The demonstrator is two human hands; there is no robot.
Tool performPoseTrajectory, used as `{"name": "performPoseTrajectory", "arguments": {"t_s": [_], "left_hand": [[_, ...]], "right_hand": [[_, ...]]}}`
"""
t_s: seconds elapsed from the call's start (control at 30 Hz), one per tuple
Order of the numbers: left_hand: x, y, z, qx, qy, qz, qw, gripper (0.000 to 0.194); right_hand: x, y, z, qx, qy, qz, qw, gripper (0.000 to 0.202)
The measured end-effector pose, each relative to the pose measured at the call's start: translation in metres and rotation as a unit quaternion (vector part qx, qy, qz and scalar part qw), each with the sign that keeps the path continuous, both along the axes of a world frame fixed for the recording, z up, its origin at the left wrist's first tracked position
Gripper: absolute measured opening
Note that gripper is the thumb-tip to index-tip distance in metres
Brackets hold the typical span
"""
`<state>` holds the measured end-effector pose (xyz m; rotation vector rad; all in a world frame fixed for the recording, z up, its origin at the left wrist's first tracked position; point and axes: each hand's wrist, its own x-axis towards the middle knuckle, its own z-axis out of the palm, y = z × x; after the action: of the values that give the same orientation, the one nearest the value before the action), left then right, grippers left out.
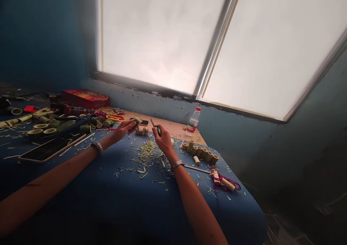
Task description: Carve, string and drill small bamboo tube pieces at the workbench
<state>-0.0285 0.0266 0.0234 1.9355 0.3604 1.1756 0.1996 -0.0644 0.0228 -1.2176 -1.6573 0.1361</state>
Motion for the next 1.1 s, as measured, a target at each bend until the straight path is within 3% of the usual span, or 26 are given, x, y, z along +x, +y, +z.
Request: {"name": "performPoseTrajectory", "arguments": {"t_s": [0.17, 0.27, 0.47, 0.77, 1.1], "left_hand": [[0.005, -0.009, -0.003, 0.199, 0.126, 0.065, 0.970, 0.040], [0.007, -0.012, -0.003, 0.267, 0.155, 0.087, 0.947, 0.036], [0.007, -0.018, 0.001, 0.317, 0.185, 0.063, 0.928, 0.035], [0.014, -0.019, -0.005, 0.394, 0.190, 0.195, 0.878, 0.031], [0.023, -0.025, -0.006, 0.418, 0.200, 0.198, 0.864, 0.034]], "right_hand": [[-0.012, -0.004, 0.000, -0.026, 0.068, 0.064, 0.995, 0.045], [-0.010, -0.006, 0.003, -0.019, 0.082, 0.067, 0.994, 0.043], [-0.014, -0.009, 0.003, 0.003, 0.056, 0.059, 0.997, 0.037], [-0.014, -0.010, 0.003, -0.009, 0.014, 0.042, 0.999, 0.036], [-0.016, -0.006, -0.002, -0.020, 0.013, 0.022, 0.999, 0.036]]}}
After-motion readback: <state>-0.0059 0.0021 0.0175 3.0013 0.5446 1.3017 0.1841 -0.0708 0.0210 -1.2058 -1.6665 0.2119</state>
